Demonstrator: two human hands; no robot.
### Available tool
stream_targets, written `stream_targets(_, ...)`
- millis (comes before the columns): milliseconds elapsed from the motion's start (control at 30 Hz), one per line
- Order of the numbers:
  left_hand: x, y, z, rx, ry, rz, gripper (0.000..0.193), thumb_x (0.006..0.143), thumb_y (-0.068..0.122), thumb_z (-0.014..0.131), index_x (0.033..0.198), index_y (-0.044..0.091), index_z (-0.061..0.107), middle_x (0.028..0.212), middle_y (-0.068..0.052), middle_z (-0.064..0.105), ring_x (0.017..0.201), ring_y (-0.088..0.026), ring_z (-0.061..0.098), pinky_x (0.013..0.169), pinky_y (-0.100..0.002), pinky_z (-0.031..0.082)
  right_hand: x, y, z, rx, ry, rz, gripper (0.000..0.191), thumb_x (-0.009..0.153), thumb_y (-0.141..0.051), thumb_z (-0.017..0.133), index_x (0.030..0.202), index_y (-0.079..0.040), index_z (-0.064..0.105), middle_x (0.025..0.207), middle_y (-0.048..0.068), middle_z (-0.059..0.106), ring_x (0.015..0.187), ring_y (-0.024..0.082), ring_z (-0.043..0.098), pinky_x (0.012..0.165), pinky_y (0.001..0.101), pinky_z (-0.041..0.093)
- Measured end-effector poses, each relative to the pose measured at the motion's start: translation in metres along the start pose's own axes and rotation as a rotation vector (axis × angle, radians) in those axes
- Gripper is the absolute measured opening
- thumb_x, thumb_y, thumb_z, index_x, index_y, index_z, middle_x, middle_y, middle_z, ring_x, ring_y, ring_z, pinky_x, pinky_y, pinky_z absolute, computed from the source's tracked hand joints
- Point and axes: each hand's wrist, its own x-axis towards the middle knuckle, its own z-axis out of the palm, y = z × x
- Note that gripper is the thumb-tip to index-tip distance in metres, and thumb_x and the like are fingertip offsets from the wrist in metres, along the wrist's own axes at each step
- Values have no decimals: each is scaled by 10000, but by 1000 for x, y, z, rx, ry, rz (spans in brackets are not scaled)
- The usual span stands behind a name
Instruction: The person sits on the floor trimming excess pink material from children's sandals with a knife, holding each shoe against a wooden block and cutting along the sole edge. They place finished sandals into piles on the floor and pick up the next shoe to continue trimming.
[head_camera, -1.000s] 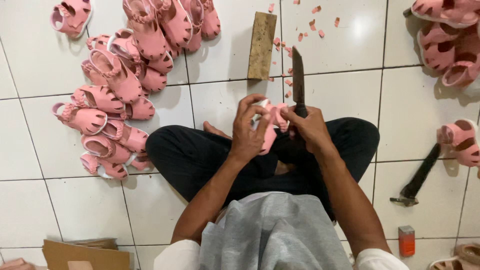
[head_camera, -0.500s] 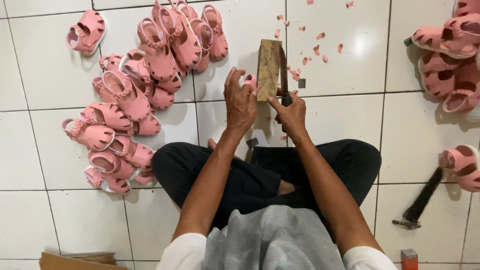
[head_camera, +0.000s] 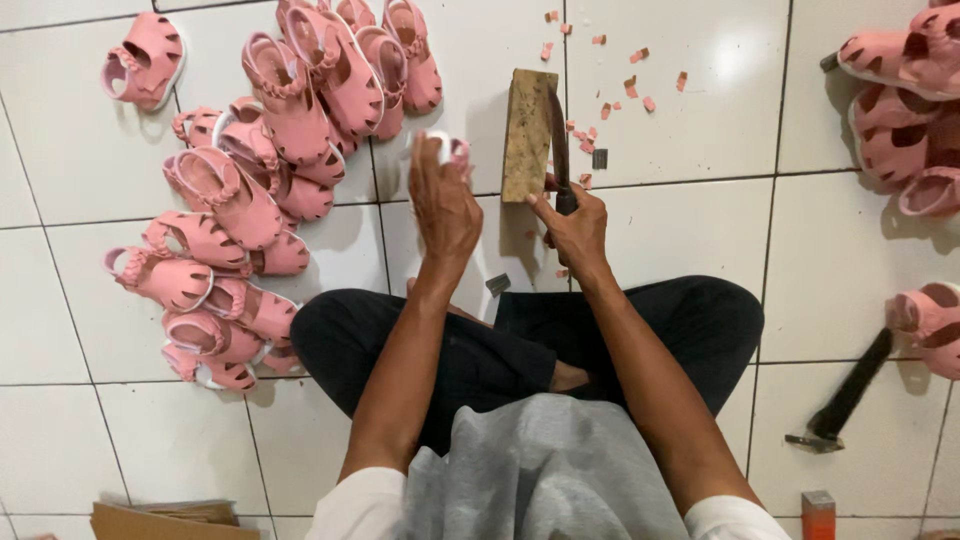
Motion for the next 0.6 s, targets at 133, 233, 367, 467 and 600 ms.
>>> stream_targets(133,1,23,11,-408,-145,-50,103,889,80,633,833,-6,632,1401,-219,518,1491,-446,346,1202,-547,320,3,3,-5,-62,-17,5,416,872,-251,812,1192,2,733,540,22,610,411,78,528,395,260,408)
stream_targets(233,4,38,21,-447,-217,-139,205,886,158,716,767,9,640,1353,-212,524,1452,-446,356,1155,-553,304,9,10,-7,-37,-30,-11,423,877,-267,819,1189,6,738,561,17,598,416,74,523,388,262,412)
stream_targets(367,2,46,30,-393,-197,-129,220,918,165,709,817,7,593,1377,-219,506,1458,-436,370,1156,-555,300,15,17,-14,-177,-34,-78,429,865,-298,820,1164,-4,730,655,53,664,522,106,597,482,287,478)
stream_targets(467,-3,45,30,-359,-131,-48,173,975,154,662,912,17,576,1425,-210,496,1502,-424,371,1210,-546,318,3,21,-30,-315,-50,-275,375,935,-307,783,1135,4,715,810,61,716,682,119,653,628,292,531)
stream_targets(600,-6,42,29,-359,-143,-120,195,976,181,693,988,31,569,1495,-225,456,1507,-432,375,1203,-543,306,-35,25,-64,-319,-161,-96,354,992,-311,631,1225,-47,655,760,68,658,620,150,600,598,313,506)
